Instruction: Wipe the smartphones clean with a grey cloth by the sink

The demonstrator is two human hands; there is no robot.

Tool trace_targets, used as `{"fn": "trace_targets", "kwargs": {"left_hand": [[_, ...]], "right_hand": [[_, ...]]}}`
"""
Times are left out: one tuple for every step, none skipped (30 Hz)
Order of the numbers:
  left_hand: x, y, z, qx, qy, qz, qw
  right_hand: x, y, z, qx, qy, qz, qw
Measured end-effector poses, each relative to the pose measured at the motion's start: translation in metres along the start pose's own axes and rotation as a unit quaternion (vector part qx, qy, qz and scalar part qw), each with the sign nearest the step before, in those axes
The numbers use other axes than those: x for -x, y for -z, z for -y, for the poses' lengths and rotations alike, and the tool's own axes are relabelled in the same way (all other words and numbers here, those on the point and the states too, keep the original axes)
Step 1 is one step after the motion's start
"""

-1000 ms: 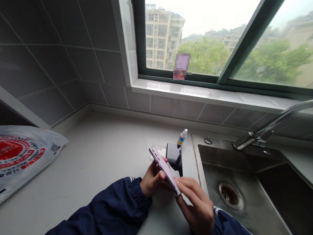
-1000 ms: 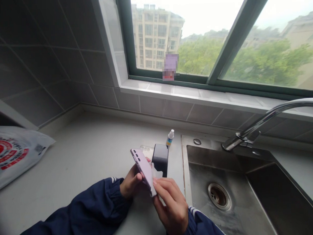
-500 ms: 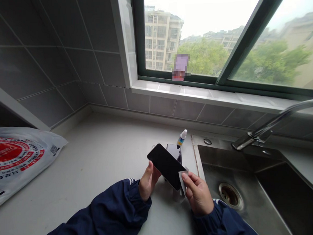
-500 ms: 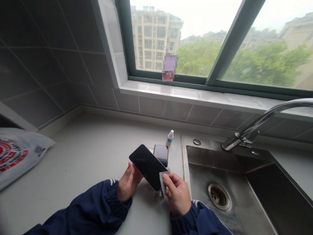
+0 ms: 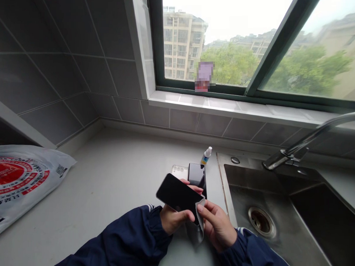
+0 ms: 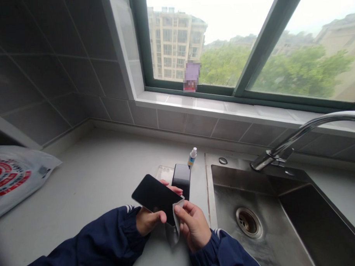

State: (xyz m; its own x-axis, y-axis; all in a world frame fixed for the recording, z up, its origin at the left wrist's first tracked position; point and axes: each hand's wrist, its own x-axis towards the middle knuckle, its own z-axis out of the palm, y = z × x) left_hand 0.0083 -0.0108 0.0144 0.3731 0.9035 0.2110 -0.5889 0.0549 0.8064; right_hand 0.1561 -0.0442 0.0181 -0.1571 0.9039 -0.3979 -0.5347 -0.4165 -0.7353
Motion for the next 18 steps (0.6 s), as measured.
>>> {"fn": "trace_targets", "kwargs": {"left_hand": [[0.000, -0.001, -0.001, 0.003, -0.003, -0.001, 1.000], [0.000, -0.003, -0.001, 0.004, -0.006, -0.001, 1.000], [0.001, -0.003, -0.002, 0.005, -0.009, -0.001, 1.000], [0.001, -0.004, -0.002, 0.005, -0.011, 0.001, 1.000], [0.001, -0.003, -0.002, 0.002, -0.014, 0.003, 1.000], [0.001, -0.003, -0.002, -0.004, -0.016, 0.005, 1.000], [0.001, -0.003, -0.001, -0.012, -0.018, 0.007, 1.000], [0.001, -0.002, -0.001, -0.022, -0.019, 0.006, 1.000], [0.001, -0.002, 0.000, -0.031, -0.021, 0.005, 0.999], [0.000, -0.003, 0.000, -0.037, -0.022, 0.004, 0.999], [0.000, -0.003, -0.001, -0.038, -0.022, 0.004, 0.999], [-0.001, -0.004, -0.002, -0.034, -0.022, 0.005, 0.999], [-0.001, -0.005, -0.003, -0.030, -0.020, 0.008, 0.999], [-0.001, -0.006, -0.005, -0.029, -0.017, 0.012, 0.999], [-0.002, -0.007, -0.007, -0.034, -0.012, 0.017, 0.999], [-0.002, -0.007, -0.009, -0.041, -0.009, 0.021, 0.999], [-0.001, -0.008, -0.012, -0.050, -0.006, 0.024, 0.998], [-0.001, -0.008, -0.013, -0.058, -0.003, 0.026, 0.998]], "right_hand": [[0.001, -0.001, -0.001, 0.002, -0.001, 0.002, 1.000], [0.001, -0.002, -0.001, 0.004, -0.001, 0.005, 1.000], [0.002, -0.004, -0.002, 0.007, 0.000, 0.007, 1.000], [0.002, -0.005, -0.002, 0.009, 0.003, 0.009, 1.000], [0.003, -0.005, -0.002, 0.011, 0.006, 0.010, 1.000], [0.003, -0.006, -0.003, 0.013, 0.010, 0.010, 1.000], [0.003, -0.006, -0.003, 0.014, 0.014, 0.009, 1.000], [0.003, -0.005, -0.004, 0.014, 0.017, 0.006, 1.000], [0.003, -0.004, -0.005, 0.015, 0.021, 0.003, 1.000], [0.002, -0.003, -0.006, 0.014, 0.024, 0.000, 1.000], [0.002, -0.002, -0.007, 0.013, 0.028, -0.003, 1.000], [0.001, 0.000, -0.008, 0.012, 0.030, -0.006, 0.999], [0.000, 0.001, -0.008, 0.011, 0.032, -0.008, 0.999], [-0.001, 0.003, -0.008, 0.010, 0.034, -0.011, 0.999], [-0.002, 0.004, -0.007, 0.009, 0.034, -0.013, 0.999], [-0.003, 0.006, -0.006, 0.008, 0.033, -0.016, 0.999], [-0.004, 0.007, -0.005, 0.008, 0.032, -0.019, 0.999], [-0.005, 0.008, -0.004, 0.007, 0.030, -0.021, 0.999]]}}
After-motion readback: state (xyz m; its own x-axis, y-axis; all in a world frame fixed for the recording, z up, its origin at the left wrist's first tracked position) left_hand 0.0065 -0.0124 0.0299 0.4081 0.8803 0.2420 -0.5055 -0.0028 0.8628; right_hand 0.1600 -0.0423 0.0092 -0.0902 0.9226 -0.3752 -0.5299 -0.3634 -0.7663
